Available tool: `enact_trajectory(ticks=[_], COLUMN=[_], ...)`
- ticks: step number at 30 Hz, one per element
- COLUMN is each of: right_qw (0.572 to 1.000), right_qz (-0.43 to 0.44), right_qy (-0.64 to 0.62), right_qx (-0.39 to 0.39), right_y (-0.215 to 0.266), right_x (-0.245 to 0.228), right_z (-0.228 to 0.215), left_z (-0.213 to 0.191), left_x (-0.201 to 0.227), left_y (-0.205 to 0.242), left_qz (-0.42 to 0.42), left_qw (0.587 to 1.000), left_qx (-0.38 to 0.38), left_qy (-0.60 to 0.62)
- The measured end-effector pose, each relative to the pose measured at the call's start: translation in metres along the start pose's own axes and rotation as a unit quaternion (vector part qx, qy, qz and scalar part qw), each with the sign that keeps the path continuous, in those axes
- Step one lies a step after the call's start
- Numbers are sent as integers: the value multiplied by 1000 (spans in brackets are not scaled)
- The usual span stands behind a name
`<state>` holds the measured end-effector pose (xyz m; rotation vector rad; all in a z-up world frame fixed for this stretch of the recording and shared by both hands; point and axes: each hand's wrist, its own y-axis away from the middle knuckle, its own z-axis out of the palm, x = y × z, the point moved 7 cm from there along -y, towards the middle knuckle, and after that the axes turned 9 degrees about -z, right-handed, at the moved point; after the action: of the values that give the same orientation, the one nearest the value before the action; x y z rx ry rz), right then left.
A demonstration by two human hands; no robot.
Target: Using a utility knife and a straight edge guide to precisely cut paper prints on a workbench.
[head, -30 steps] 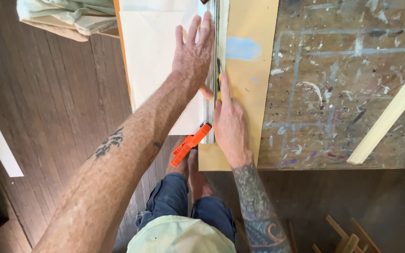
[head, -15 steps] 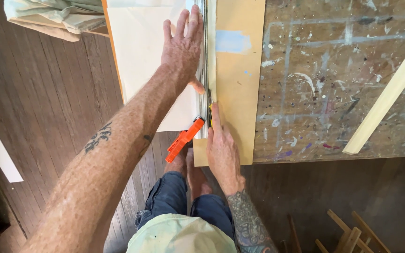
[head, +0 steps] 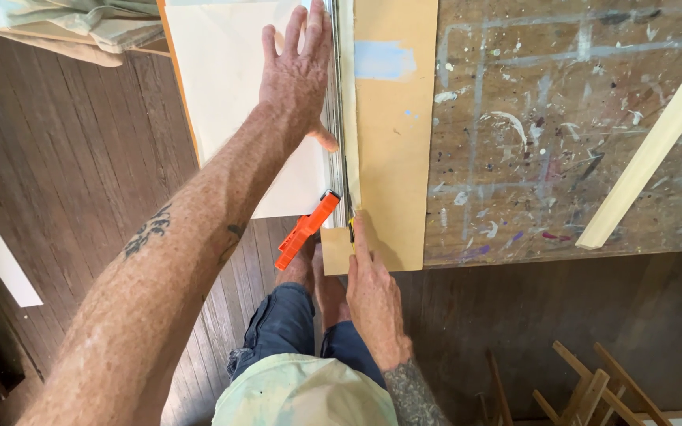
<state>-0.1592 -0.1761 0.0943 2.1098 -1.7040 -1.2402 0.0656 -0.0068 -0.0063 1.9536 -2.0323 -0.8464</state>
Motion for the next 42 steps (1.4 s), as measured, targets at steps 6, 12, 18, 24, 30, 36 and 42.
enact_trajectory(ticks=[6,12,18,24,30,36,42], right_qw=[998,980,983,976,967,965,972], right_qz=[37,100,-39,-117,-137,-134,-123], right_qy=[-27,-160,-130,-87,-94,-129,-116], right_qx=[-37,-64,122,163,194,184,163], right_y=[22,31,-41,-177,-247,-273,-284], right_x=[11,7,-29,-37,-48,-49,-49], right_z=[13,-22,-113,-130,-132,-127,-119], left_z=[-1,-2,-2,7,8,13,14], left_x=[0,1,20,34,39,34,26], left_y=[0,4,32,31,34,34,40], left_qz=[7,6,17,20,21,6,6], left_qw=[1000,1000,989,995,994,991,979], left_qx=[-16,15,145,83,91,102,155], left_qy=[4,22,17,48,50,84,129])
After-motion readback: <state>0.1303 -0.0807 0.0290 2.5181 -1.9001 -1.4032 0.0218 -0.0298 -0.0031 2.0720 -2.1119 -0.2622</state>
